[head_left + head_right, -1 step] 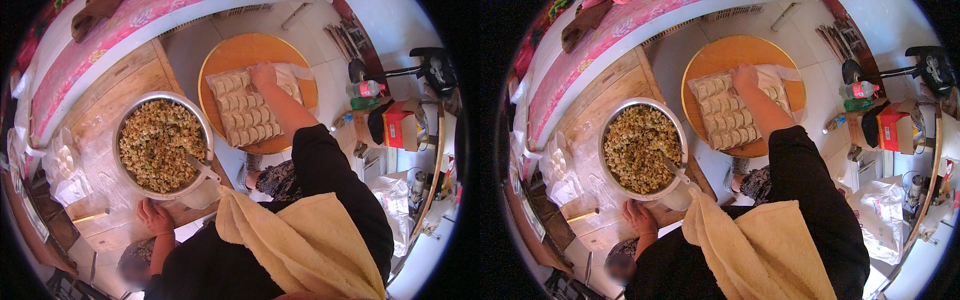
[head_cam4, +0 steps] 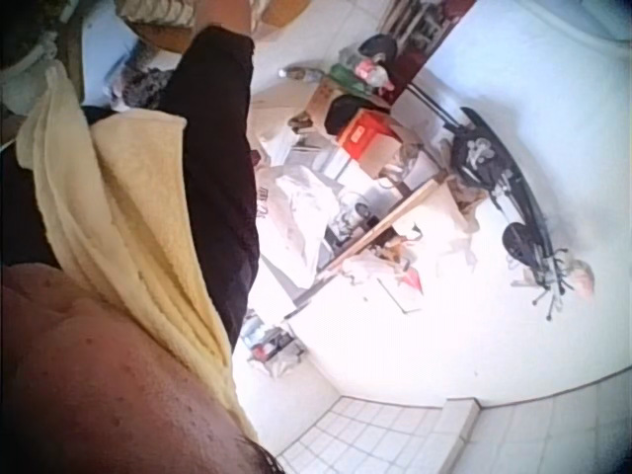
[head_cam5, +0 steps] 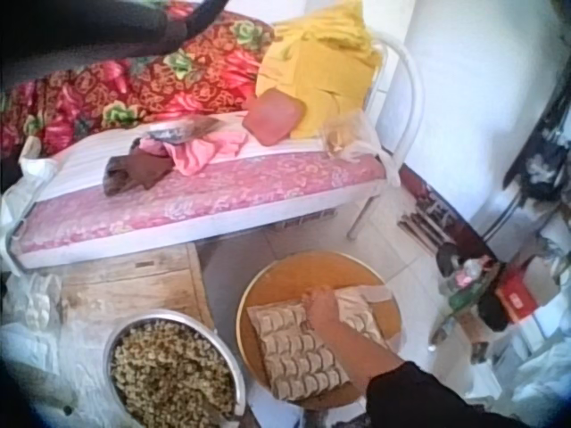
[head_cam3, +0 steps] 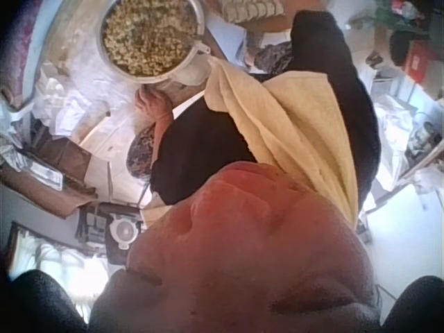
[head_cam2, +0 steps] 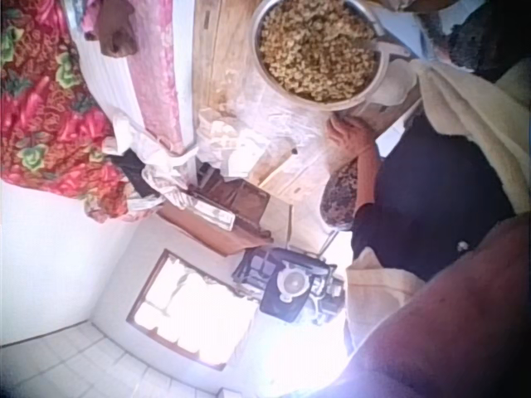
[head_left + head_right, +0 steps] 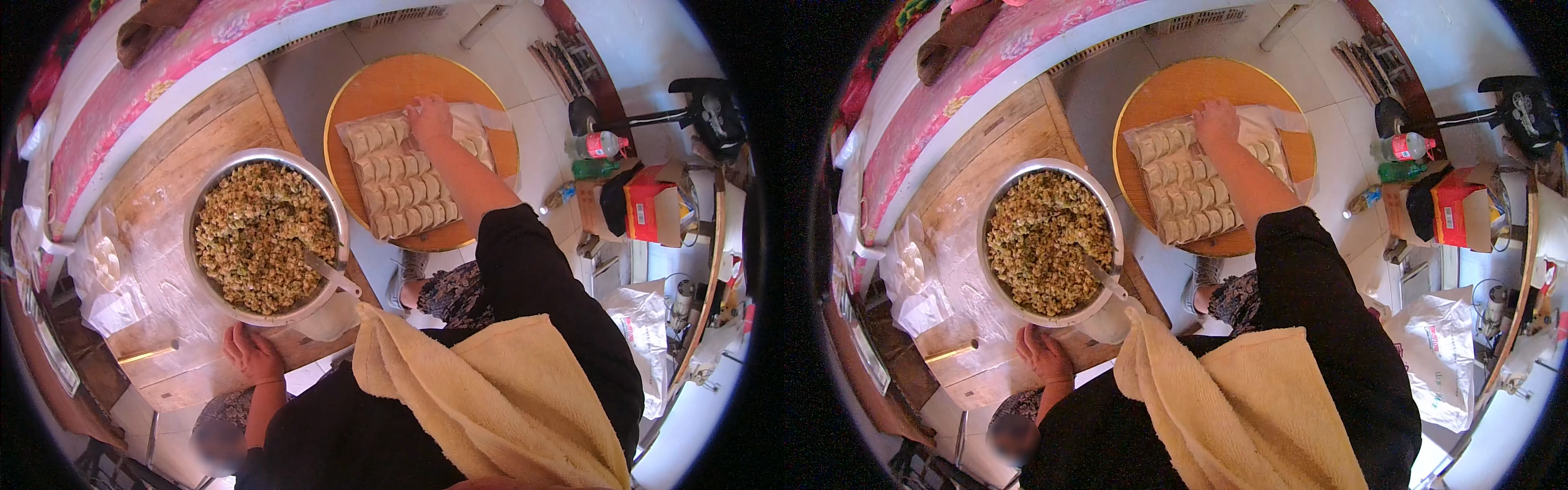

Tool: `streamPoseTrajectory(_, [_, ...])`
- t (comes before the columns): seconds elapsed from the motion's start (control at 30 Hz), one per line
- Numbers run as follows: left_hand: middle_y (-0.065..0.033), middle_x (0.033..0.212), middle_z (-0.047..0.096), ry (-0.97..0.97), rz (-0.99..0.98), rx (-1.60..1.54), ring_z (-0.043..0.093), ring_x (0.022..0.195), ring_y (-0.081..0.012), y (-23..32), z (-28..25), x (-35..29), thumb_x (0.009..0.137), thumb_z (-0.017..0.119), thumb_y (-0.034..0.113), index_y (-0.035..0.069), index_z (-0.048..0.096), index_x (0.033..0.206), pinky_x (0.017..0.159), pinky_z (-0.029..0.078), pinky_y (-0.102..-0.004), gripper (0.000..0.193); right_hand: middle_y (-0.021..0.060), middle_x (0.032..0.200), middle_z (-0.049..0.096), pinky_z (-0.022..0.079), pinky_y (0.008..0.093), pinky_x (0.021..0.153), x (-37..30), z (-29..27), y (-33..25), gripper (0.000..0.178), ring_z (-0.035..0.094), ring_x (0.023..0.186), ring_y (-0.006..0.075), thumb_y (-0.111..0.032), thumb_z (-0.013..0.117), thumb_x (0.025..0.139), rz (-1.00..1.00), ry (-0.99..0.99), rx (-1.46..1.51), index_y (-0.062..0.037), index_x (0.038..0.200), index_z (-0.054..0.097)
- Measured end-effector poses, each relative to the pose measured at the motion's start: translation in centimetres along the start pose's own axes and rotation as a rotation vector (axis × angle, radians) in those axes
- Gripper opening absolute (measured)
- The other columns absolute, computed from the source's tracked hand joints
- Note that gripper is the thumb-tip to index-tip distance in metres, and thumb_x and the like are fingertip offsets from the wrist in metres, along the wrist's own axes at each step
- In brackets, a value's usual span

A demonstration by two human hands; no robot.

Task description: The person sits on the floor and fills round dough wrappers with a vegetable and meat mixture using a spoon. They fold and pleat the edges to seal the dumplings, then place the finished items onto a tray lined with plastic wrap.

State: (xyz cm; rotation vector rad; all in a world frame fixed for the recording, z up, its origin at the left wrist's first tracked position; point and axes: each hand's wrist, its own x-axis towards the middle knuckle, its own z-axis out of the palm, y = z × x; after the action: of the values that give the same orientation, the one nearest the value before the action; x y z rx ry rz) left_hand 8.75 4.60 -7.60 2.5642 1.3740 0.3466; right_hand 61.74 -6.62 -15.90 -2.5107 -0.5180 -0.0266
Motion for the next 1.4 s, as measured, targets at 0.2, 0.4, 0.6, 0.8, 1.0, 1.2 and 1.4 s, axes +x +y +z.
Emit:
streamPoseTrajectory(0.2, [-0.0194,0.118,0.050,0.006,0.021,-0.005,0.047,0.109,-0.0398,0.0,-0.2,0.1,0.084,0.051,0.010,0.004,0.053,0.118,0.095,0.038,-0.0489,0.035,0.0201,0.086,0.066,0.049,0.0436,0.076,-2.8,2.6,-3.9,0.024,0.063,0.085,0.0364,-0.024,0.065,0.079,-0.056,-0.315,0.153,-0.0029,0.089,0.066])
streamPoseTrajectory(0.4, [-0.0185,0.117,0.051,0.027,0.023,-0.015,0.048,0.108,-0.0387,-0.4,0.1,0.0,0.083,0.052,0.010,0.005,0.053,0.118,0.095,0.038,-0.0481,0.036,0.0200,0.088,0.066,0.050,0.0452,0.076,-4.2,3.7,-7.0,0.021,0.063,0.086,0.0368,-0.021,0.063,0.077,-0.106,-0.386,-0.014,-0.0031,0.088,0.065])
streamPoseTrajectory(0.6, [-0.0181,0.117,0.052,0.023,0.019,-0.014,0.048,0.108,-0.0379,-0.4,0.1,0.0,0.082,0.052,0.010,0.003,0.054,0.118,0.095,0.038,-0.0482,0.036,0.0177,0.085,0.066,0.049,0.0446,0.072,-3.7,5.5,-6.8,0.016,0.063,0.082,0.0354,-0.021,0.061,0.079,-0.150,-0.308,-0.187,-0.0060,0.084,0.064])
streamPoseTrajectory(0.8, [-0.0191,0.121,0.049,-0.033,-0.013,-0.043,0.044,0.114,-0.0388,-0.6,0.0,-0.1,0.087,0.050,0.012,0.002,0.052,0.119,0.099,0.035,-0.0470,0.033,0.0181,0.089,0.066,0.049,0.0457,0.074,-3.2,4.3,-8.4,0.019,0.063,0.086,0.0359,-0.023,0.059,0.083,-0.152,-0.348,-0.098,-0.0068,0.089,0.065])
streamPoseTrajectory(1.0, [-0.0196,0.122,0.048,-0.031,0.003,-0.036,0.044,0.115,-0.0388,-0.6,0.0,0.0,0.087,0.050,0.012,0.002,0.051,0.120,0.100,0.035,-0.0467,0.034,0.0183,0.089,0.066,0.049,0.0435,0.074,-1.2,2.2,-5.2,0.025,0.063,0.087,0.0354,-0.029,0.063,0.083,-0.030,-0.235,-0.038,-0.0050,0.092,0.065])
streamPoseTrajectory(1.2, [-0.0194,0.117,0.052,0.017,0.011,-0.032,0.048,0.108,-0.0380,-0.1,-0.1,0.2,0.083,0.052,0.007,0.003,0.054,0.118,0.095,0.038,-0.0482,0.035,0.0178,0.092,0.067,0.049,0.0447,0.078,-3.2,2.1,-5.0,0.025,0.063,0.090,0.0353,-0.027,0.060,0.083,-0.180,-0.358,-0.189,-0.0045,0.093,0.064])
streamPoseTrajectory(1.4, [-0.0204,0.123,0.047,-0.046,-0.001,-0.022,0.043,0.115,-0.0395,-0.7,0.0,0.0,0.087,0.050,0.013,0.002,0.050,0.121,0.100,0.034,-0.0475,0.035,0.0193,0.087,0.066,0.050,0.0465,0.075,-3.8,2.5,-6.3,0.017,0.064,0.085,0.0364,-0.014,0.056,0.081,-0.170,-0.327,-0.277,-0.0045,0.093,0.063])
